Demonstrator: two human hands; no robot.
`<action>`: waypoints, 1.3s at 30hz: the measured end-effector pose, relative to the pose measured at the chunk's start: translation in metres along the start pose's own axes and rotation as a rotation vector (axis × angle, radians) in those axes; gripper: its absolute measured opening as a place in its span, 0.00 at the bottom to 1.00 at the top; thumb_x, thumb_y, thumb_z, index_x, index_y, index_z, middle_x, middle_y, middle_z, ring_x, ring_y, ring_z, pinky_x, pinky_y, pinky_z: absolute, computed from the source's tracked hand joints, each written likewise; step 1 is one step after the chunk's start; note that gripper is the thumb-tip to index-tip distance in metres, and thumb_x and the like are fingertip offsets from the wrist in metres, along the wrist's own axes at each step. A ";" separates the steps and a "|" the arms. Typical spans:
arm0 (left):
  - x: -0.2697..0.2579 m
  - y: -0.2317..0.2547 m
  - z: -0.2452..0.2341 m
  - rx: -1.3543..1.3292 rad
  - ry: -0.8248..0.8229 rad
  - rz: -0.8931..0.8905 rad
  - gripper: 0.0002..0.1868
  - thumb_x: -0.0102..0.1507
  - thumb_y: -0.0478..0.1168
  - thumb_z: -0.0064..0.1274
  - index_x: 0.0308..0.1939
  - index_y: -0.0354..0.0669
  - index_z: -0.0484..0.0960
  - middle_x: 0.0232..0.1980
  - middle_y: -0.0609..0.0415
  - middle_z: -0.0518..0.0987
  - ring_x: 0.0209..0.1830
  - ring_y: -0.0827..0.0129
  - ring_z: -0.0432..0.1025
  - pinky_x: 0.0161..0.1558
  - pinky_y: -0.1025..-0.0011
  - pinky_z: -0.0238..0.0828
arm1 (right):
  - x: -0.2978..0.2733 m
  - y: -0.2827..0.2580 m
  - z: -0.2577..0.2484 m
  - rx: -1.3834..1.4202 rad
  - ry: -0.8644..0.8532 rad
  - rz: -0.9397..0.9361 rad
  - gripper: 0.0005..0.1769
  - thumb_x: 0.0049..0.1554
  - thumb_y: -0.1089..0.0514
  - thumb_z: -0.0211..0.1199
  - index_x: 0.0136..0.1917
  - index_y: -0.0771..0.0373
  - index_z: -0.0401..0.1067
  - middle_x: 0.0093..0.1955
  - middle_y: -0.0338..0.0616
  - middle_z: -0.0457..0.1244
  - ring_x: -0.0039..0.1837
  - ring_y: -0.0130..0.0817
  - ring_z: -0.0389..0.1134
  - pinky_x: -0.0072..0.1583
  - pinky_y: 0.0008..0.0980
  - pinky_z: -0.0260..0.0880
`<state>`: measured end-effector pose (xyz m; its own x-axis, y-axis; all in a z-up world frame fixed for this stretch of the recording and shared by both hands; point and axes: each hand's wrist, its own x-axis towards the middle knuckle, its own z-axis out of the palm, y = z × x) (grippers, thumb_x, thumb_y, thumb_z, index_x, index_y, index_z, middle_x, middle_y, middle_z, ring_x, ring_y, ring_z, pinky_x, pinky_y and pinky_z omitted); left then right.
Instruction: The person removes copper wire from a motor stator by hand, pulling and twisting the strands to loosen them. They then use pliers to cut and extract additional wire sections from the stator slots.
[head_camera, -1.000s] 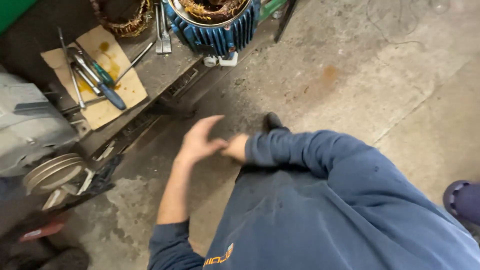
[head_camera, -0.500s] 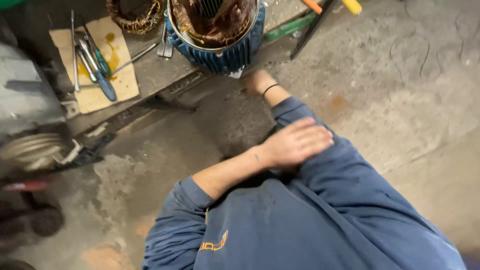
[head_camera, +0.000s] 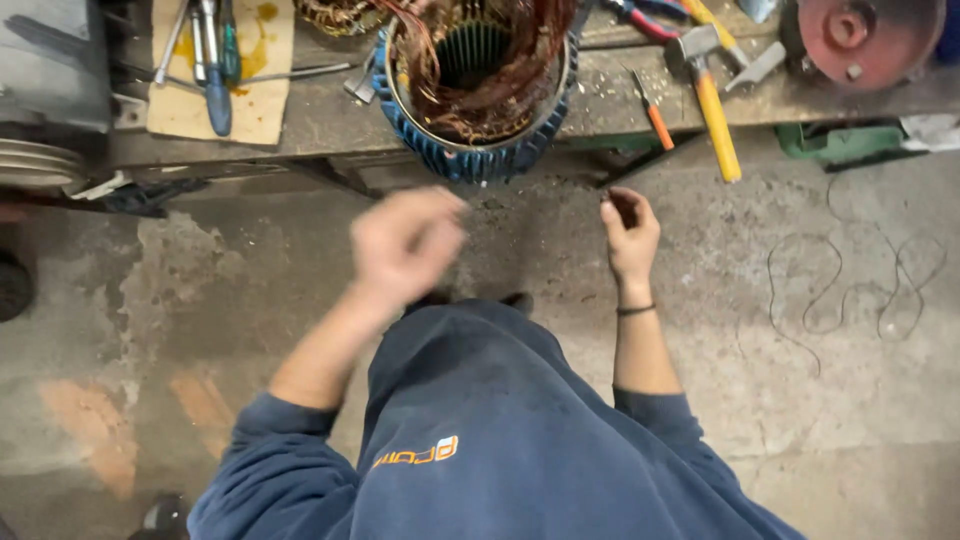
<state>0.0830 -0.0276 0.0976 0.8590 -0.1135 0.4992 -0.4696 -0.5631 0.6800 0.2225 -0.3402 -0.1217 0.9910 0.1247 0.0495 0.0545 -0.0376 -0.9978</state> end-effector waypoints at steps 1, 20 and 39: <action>0.002 -0.019 -0.016 -0.045 0.204 -0.104 0.15 0.65 0.38 0.62 0.55 0.47 0.80 0.50 0.54 0.83 0.49 0.65 0.79 0.55 0.67 0.77 | -0.005 -0.033 0.017 -0.071 0.034 -0.133 0.26 0.62 0.52 0.70 0.67 0.67 0.68 0.59 0.45 0.68 0.60 0.32 0.69 0.63 0.32 0.70; 0.086 -0.247 -0.035 -1.407 -0.323 -0.173 0.06 0.74 0.36 0.48 0.42 0.40 0.75 0.32 0.55 0.79 0.28 0.71 0.73 0.45 0.65 0.77 | 0.061 -0.104 0.225 -0.337 0.425 -0.645 0.61 0.56 0.36 0.71 0.83 0.65 0.39 0.78 0.49 0.53 0.78 0.44 0.56 0.79 0.43 0.57; 0.078 -0.215 -0.042 -1.000 -0.335 0.166 0.20 0.67 0.35 0.58 0.59 0.34 0.68 0.49 0.44 0.81 0.53 0.58 0.77 0.64 0.59 0.73 | 0.019 -0.120 0.176 -0.665 0.403 -0.492 0.57 0.61 0.25 0.63 0.82 0.71 0.51 0.81 0.63 0.51 0.83 0.57 0.53 0.80 0.48 0.55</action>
<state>0.2427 0.1194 0.0133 0.7095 -0.4322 0.5567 -0.4095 0.3901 0.8247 0.2134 -0.1585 -0.0084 0.7984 -0.0730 0.5977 0.4166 -0.6499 -0.6357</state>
